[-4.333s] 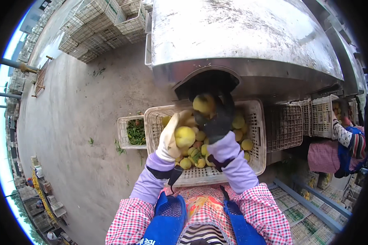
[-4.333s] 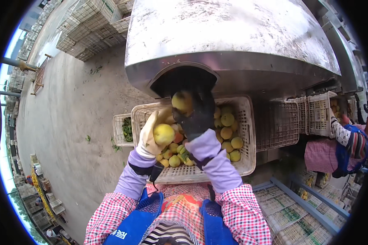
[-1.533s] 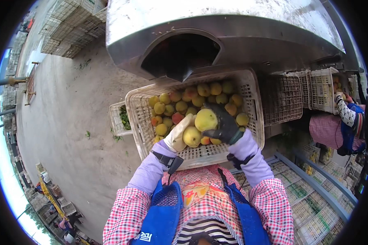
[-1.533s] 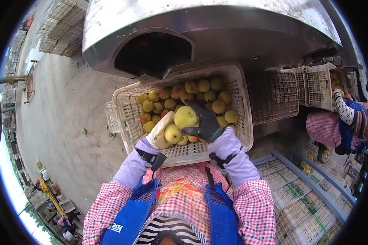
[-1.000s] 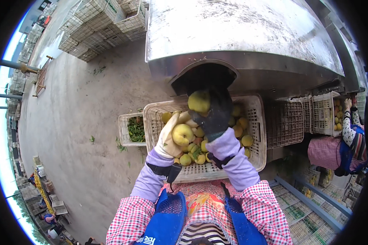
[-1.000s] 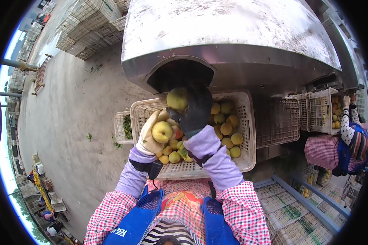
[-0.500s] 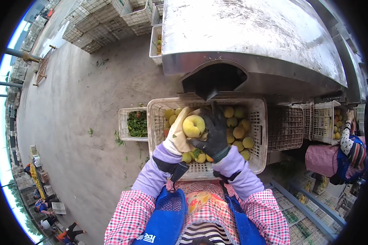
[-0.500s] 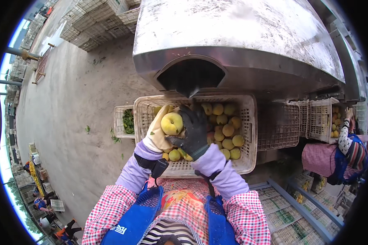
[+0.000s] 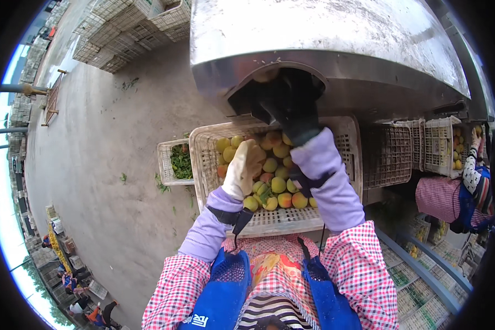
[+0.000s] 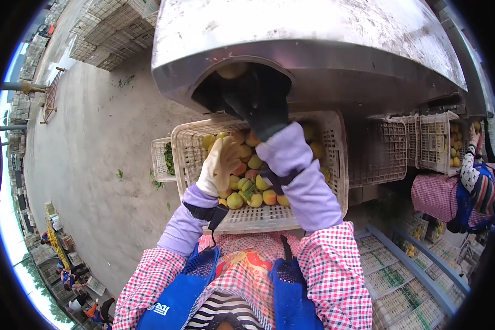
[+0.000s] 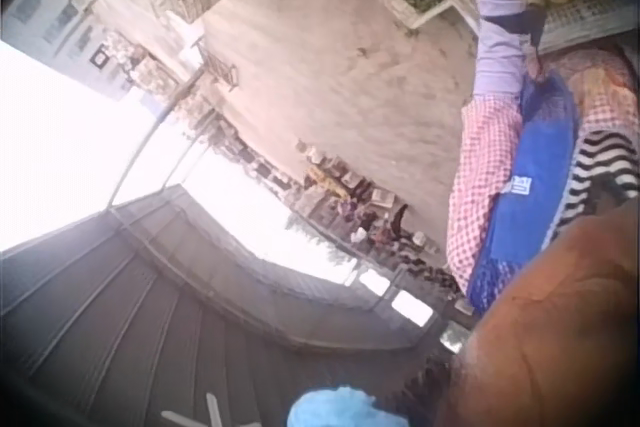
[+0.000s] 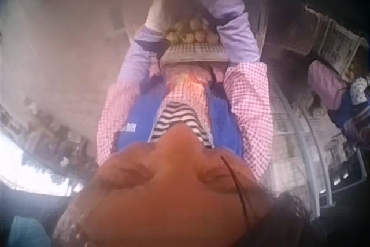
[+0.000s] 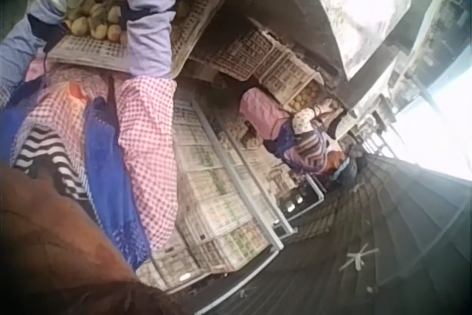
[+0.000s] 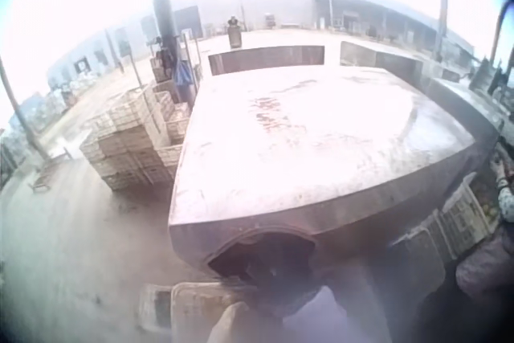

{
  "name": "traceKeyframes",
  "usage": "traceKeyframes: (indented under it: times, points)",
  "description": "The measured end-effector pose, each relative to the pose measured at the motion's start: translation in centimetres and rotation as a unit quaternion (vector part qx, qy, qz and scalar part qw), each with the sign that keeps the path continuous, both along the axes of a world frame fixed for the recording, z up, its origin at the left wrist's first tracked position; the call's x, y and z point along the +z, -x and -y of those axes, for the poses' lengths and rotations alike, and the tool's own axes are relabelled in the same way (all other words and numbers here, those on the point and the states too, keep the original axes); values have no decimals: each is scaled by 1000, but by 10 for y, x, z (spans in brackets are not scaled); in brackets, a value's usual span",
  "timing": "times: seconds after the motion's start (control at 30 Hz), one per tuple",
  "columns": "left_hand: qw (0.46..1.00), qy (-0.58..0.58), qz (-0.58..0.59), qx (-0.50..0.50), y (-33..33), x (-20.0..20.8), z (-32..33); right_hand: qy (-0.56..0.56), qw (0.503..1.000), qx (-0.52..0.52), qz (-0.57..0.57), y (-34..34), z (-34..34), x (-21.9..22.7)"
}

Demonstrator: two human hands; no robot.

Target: The person picks yellow-green fruits from a white plastic crate and places them into a metal hopper. The person wears gloves and handles the fruits one by one, occasionally turning them over before insertion.

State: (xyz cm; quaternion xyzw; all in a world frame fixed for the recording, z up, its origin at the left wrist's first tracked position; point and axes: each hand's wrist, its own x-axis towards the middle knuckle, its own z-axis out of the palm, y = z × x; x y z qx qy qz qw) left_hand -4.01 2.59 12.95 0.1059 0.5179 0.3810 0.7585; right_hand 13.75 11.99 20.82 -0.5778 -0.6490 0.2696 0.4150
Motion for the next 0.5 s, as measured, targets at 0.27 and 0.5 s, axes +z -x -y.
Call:
traceKeyframes:
  times: [0.27,0.5]
  points:
    - [806,-261,-505,-168,-65,-165,-24,156,978,-47,127,-98,93,-197]
    - [891,-108,-418,-139,-79,-212,-51,279,919,26,276,-44,65,-157]
